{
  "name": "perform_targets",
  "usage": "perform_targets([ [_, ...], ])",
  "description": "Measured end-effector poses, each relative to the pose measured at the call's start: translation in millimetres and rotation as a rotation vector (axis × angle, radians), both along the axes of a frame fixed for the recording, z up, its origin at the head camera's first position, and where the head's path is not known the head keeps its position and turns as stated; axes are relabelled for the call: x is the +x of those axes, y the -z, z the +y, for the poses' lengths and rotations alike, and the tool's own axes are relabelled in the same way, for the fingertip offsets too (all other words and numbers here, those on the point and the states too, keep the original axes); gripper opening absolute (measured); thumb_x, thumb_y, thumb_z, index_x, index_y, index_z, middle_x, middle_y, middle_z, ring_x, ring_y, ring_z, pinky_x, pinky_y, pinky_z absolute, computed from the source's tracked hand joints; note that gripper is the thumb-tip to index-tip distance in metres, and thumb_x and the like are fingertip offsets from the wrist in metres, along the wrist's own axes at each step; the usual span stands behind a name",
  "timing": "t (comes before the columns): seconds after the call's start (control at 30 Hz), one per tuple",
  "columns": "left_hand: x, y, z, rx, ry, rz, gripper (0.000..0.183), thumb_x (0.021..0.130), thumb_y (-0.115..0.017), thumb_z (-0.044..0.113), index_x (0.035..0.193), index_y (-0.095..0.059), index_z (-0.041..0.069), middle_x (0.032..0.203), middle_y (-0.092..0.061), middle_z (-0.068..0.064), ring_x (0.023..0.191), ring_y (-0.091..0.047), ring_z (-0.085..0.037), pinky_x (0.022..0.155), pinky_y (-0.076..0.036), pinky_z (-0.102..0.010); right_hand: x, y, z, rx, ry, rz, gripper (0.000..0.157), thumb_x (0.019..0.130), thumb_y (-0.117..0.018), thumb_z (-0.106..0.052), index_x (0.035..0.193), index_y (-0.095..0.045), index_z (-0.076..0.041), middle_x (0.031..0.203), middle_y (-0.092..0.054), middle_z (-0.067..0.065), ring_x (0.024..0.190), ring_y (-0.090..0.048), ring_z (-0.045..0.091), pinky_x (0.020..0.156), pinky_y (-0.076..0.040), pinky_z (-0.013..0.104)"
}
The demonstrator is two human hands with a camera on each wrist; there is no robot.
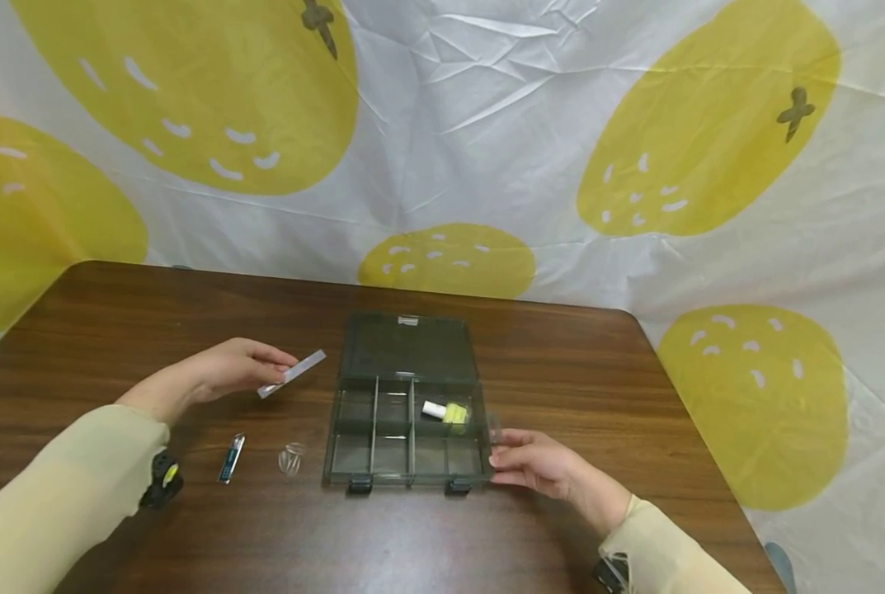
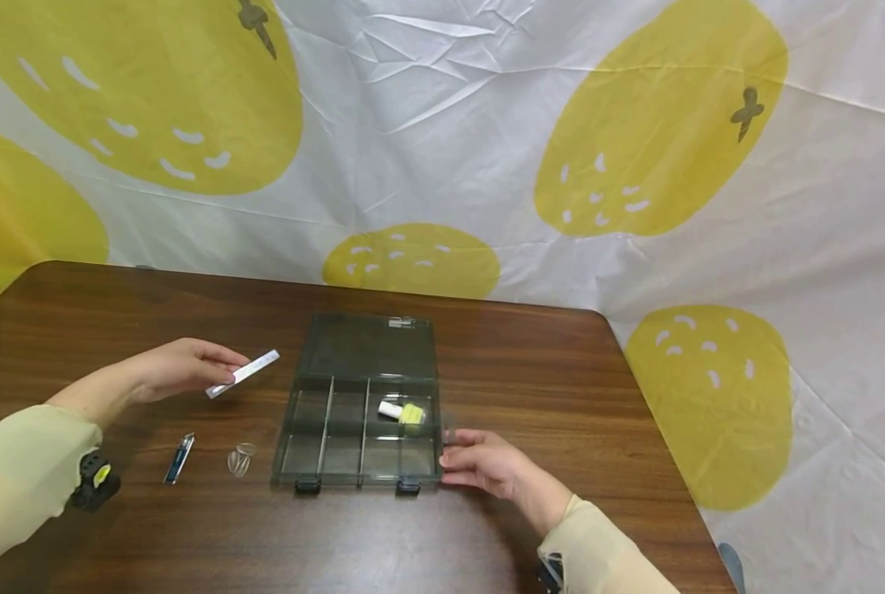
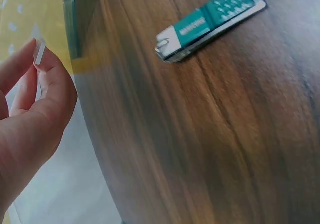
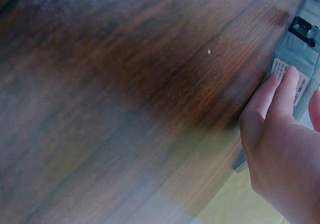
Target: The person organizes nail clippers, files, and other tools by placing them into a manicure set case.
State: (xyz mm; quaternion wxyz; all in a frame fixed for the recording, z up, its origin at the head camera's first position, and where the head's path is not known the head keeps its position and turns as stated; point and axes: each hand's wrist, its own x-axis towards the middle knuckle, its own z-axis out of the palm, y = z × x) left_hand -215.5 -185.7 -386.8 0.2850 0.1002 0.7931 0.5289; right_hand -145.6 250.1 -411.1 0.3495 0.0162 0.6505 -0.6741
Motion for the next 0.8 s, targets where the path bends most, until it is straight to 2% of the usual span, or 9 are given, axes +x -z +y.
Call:
perform_targets([
  [0.07,-0.6,-1.0,3,0.015,0.009,-0.006,0.050,0.090,-0.059,0.013,0.131,-0.044,-0.013,0.112,-0.059,-0.006,0.093,-0.055,-0.004,0.091,-0.047,-0.028,0.1,-0.3,0,-0.003,-0.001,-0.002,0.057,0.088,-0.050,0.006,0.137,-0.024,0.017,0.093,-0.064,0.001,0.083,-0.064,0.008,0.081,-0.055,0.026],
  [0.2,-2.0,-3.1,8,0.028,0.028,-0.011,0.049,0.089,-0.060,0.012,0.129,-0.045,-0.013,0.106,-0.060,-0.003,0.092,-0.056,-0.008,0.086,-0.048,-0.025,-0.5,-0.3,-1,-0.008,-0.004,-0.008,0.056,0.088,-0.051,0.006,0.136,-0.025,0.016,0.093,-0.064,0.001,0.083,-0.064,0.008,0.081,-0.055,0.026],
  [0.33,-3.7,-6.0,13,0.016,0.065,-0.001,0.048,0.089,-0.060,0.014,0.129,-0.047,-0.010,0.119,-0.059,-0.012,0.102,-0.057,-0.011,0.098,-0.046,-0.037,-1.7,0.5,-1,-0.014,-0.012,-0.010,0.053,0.088,-0.050,0.006,0.135,-0.027,0.016,0.093,-0.065,0.001,0.083,-0.064,0.008,0.081,-0.055,0.026],
  [0.4,-4.9,-7.8,17,0.023,0.084,-0.008,0.048,0.089,-0.060,0.014,0.129,-0.048,-0.010,0.121,-0.059,-0.013,0.103,-0.057,-0.012,0.100,-0.045,-0.039,-2.2,0.8,-1,-0.014,-0.015,-0.012,0.053,0.088,-0.050,0.006,0.135,-0.028,0.015,0.093,-0.065,0.001,0.083,-0.064,0.008,0.081,-0.055,0.026],
  [0.6,-10.2,-11.4,29,0.086,0.139,-0.069,0.046,0.089,-0.060,0.010,0.127,-0.048,-0.011,0.098,-0.063,-0.001,0.094,-0.058,-0.014,0.086,-0.048,-0.026,-3.2,0.2,-1,-0.004,-0.015,-0.014,0.054,0.088,-0.050,0.006,0.136,-0.026,0.016,0.094,-0.064,0.001,0.084,-0.064,0.008,0.082,-0.055,0.026],
  [0.8,-12.6,-14.2,43,0.107,0.182,-0.089,0.043,0.088,-0.058,0.006,0.125,-0.048,-0.013,0.094,-0.064,0.001,0.090,-0.059,-0.013,0.081,-0.050,-0.024,-3.9,1.1,-2,-0.004,-0.015,-0.018,0.056,0.088,-0.050,0.007,0.137,-0.025,0.016,0.095,-0.065,0.002,0.085,-0.064,0.009,0.082,-0.055,0.027],
])
